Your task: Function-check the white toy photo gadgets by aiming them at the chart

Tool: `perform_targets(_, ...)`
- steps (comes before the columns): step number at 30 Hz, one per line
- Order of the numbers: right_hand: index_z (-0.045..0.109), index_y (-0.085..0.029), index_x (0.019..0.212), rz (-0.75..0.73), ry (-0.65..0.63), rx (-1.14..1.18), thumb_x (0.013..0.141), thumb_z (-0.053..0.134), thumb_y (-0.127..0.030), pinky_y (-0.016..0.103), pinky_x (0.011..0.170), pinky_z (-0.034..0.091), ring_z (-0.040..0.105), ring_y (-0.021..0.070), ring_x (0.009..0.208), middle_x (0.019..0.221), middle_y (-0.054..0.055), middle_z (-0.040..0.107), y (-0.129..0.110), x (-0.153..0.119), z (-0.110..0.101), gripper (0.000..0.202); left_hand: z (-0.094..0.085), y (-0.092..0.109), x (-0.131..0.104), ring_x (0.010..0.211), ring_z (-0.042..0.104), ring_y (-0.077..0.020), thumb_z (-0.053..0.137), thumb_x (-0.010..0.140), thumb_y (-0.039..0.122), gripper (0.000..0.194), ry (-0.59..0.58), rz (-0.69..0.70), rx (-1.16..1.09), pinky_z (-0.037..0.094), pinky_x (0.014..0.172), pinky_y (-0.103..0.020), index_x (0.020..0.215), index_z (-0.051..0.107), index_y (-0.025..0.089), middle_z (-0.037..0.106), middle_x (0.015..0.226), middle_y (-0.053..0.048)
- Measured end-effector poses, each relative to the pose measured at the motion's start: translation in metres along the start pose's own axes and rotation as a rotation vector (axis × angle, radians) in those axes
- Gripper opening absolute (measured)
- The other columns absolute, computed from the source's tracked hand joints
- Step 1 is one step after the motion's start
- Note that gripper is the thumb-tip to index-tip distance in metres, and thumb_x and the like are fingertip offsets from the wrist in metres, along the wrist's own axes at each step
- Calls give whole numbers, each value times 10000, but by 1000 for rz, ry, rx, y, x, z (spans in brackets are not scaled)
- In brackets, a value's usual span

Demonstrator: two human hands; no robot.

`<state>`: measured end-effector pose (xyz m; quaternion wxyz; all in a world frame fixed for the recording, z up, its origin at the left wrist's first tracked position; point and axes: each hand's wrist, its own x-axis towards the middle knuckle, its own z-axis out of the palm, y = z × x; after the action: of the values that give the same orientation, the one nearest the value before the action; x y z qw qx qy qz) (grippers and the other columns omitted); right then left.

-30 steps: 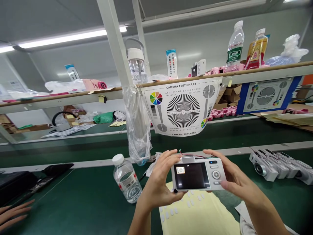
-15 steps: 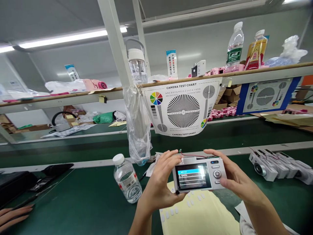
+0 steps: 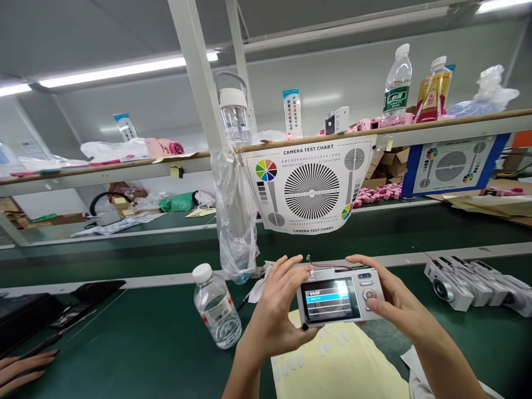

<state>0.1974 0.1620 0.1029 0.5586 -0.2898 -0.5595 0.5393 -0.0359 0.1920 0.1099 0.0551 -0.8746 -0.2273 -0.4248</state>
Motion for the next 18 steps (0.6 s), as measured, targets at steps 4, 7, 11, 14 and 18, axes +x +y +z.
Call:
perform_targets(4, 536, -250, 1224, -12, -29, 1, 821, 709, -389, 227, 562, 591, 669, 155, 745, 1013, 50, 625, 1, 1, -3, 460, 0, 0, 1, 1278, 532, -358, 699, 744, 298, 665, 11, 7, 17, 415, 1066, -615, 1320, 376, 225, 642, 1254, -148)
perform_targets(7, 552, -254, 1195, -37, -5, -29, 846, 675, -360, 210, 521, 584, 667, 148, 709, 963, 34, 625, 4, 2, -4, 385, 1, 1, 3, 1266, 544, -359, 689, 747, 310, 651, 15, 18, 36, 420, 1060, -615, 1313, 381, 218, 648, 1244, -150)
perform_targets(11, 559, -257, 1178, -62, 35, -40, 840, 671, -331, 178, 480, 561, 650, 134, 687, 954, 27, 610, 6, 2, -3, 363, 3, 1, 3, 1251, 559, -356, 690, 752, 320, 646, 17, 27, 55, 413, 1064, -617, 1310, 381, 216, 656, 1230, -148)
perform_targets(14, 544, -248, 1215, -56, 49, -68, 839, 666, -338, 185, 473, 558, 649, 138, 681, 1009, 53, 617, 6, 2, -2, 405, 2, 1, 2, 1253, 557, -357, 697, 755, 320, 645, 21, 25, 53, 429, 1053, -610, 1307, 382, 212, 655, 1235, -153)
perform_targets(18, 533, -244, 1244, -77, 61, -129, 839, 648, -382, 181, 465, 543, 614, 121, 638, 967, 42, 609, 5, 1, -1, 443, 2, 0, 2, 1260, 551, -352, 714, 738, 302, 659, 20, 27, 42, 438, 1053, -594, 1300, 383, 213, 650, 1240, -152)
